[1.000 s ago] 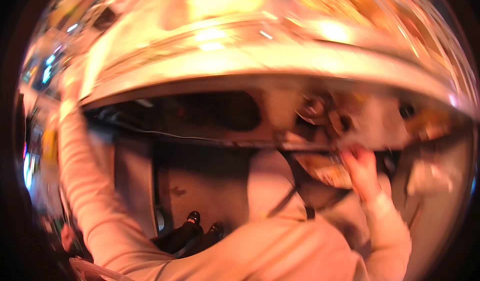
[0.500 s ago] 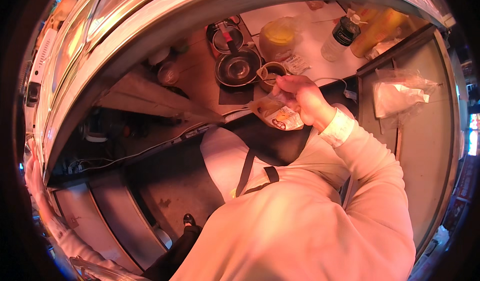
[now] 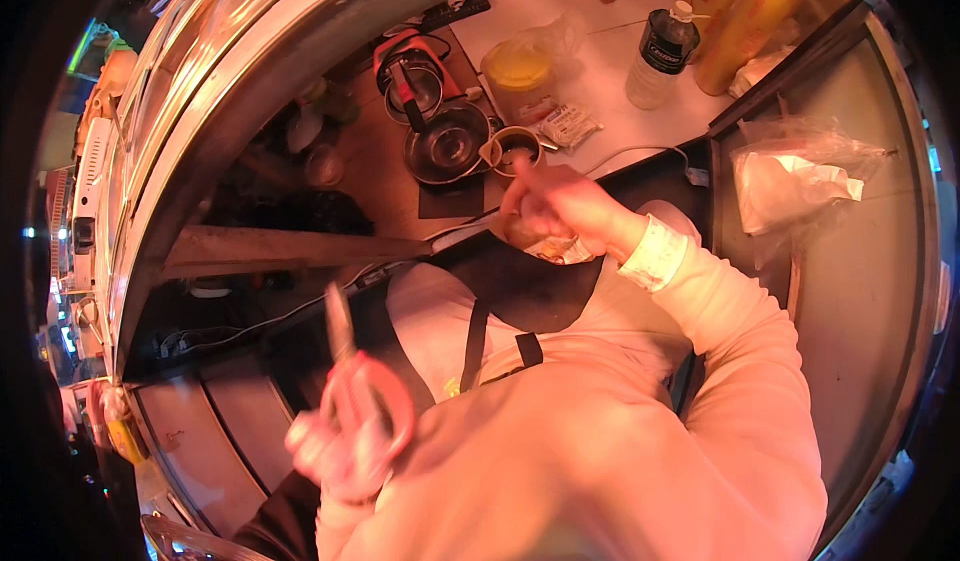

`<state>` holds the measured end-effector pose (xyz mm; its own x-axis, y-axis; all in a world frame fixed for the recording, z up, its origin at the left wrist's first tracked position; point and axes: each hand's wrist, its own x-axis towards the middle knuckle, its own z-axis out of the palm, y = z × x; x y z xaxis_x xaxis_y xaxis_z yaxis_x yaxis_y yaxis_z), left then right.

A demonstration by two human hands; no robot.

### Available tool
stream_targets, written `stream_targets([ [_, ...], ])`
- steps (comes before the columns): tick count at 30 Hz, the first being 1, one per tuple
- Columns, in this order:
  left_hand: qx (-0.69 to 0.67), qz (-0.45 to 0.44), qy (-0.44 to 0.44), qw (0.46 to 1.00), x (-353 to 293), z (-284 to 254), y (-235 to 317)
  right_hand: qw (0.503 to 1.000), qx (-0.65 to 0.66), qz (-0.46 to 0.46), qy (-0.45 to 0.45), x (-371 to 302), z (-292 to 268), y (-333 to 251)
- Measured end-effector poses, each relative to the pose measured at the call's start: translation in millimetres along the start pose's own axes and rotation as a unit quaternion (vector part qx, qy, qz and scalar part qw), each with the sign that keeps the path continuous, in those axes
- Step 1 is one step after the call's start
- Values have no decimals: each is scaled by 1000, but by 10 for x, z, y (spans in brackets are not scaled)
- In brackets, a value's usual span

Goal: The person scoops a white base into a plastic bag, adds various toppings including fruits and powders, then seals the bag and hands it to a customer. The person then retrieves a cup and prepares to serve a drink.

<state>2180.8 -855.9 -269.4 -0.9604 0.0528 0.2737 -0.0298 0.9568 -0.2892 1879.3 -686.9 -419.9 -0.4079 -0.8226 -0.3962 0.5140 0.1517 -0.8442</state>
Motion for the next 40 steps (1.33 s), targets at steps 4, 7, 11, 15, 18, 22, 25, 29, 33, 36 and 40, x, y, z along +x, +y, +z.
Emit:
stream_targets([
  [4, -99, 132, 303, 939, 618, 1204, 209, 978, 29, 162, -127, -100, 99, 23],
  [7, -146, 222, 309, 913, 902, 1494, 444, 985, 50, 100, -133, -184, 87, 222],
  [11, -311, 194, 250, 896, 1049, 1683, 579, 986, 149, 39, -67, -355, 46, 350],
  [15, -735, -115, -30, 668, 751, 1849, 771, 994, 81, -12, -69, -462, 97, 364],
  [18, -871, -68, -156, 461, 705, 2088, 915, 996, 64, 19, -53, -447, 220, 176],
  [22, -911, -168, -59, 371, 756, 2217, 1181, 998, 51, -39, -13, -266, 91, 185],
  [25, -738, -97, 0, 667, 882, 2163, 1074, 984, 138, -61, 95, -224, 203, 5],
  [29, -763, -94, -25, 639, 1012, 2206, 927, 964, 127, -148, 180, -129, 201, 100],
  [33, -751, 58, -37, 657, 1134, 2153, 666, 988, 65, -106, 91, -78, 68, -136],
  [36, -911, -116, -141, 370, 1264, 2106, 622, 994, -4, -103, -46, -129, 36, -338],
  [40, -874, -46, -203, 439, 1277, 2639, 686, 966, -97, -84, -226, -89, 133, -337],
])
